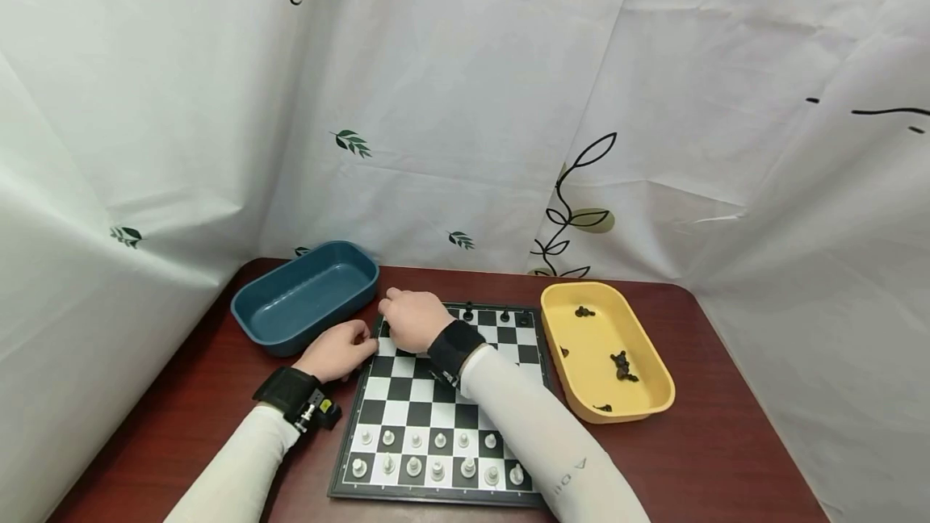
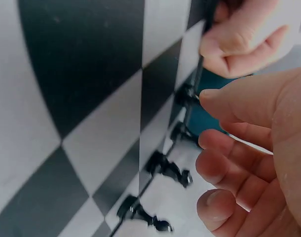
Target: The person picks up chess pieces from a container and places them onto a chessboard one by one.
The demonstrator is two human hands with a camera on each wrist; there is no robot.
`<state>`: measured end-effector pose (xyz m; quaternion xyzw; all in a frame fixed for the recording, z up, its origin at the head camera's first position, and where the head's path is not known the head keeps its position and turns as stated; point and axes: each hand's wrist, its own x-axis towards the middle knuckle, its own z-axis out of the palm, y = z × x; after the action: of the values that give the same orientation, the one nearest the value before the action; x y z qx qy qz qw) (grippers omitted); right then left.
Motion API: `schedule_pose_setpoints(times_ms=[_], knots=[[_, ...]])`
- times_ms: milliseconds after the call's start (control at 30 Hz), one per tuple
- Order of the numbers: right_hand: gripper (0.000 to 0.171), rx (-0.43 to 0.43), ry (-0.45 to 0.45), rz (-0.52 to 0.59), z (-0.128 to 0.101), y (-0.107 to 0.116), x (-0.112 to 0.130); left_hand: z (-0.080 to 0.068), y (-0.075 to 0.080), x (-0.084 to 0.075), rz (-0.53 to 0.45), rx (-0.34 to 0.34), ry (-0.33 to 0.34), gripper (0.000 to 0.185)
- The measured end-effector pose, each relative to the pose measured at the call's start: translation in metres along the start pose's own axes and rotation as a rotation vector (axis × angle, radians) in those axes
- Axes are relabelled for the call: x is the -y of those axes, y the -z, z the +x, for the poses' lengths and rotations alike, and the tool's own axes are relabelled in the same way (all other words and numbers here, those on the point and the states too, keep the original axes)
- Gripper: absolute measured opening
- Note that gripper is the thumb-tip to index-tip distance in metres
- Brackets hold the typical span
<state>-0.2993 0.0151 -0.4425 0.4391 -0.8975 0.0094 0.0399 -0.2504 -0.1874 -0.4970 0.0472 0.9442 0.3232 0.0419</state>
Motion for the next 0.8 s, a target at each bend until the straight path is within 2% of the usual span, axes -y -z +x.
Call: schedule_pose_setpoints(times_ms=[100, 267, 600, 800], knots=[[0.027, -0.031, -0.002, 0.035, -0.01, 0.007, -0.005, 0.0, 0.0, -0.001, 0.005, -0.002, 0.005, 0.025], [0.026, -0.069, -0.018, 0.08, -0.033, 0.019, -0.017, 0.001, -0.002, -0.003, -0.003, 0.004, 0.018, 0.025], [0.024, -0.199, -0.176, 0.065, -0.1, 0.043, -0.057, 0.0, -0.004, -0.004, -0.003, -0.002, 0.007, 0.023], [0.028, -0.261, -0.274, 0.133, -0.138, 0.055, -0.076, -0.001, -0.002, 0.0, -0.004, -0.005, -0.001, 0.023]])
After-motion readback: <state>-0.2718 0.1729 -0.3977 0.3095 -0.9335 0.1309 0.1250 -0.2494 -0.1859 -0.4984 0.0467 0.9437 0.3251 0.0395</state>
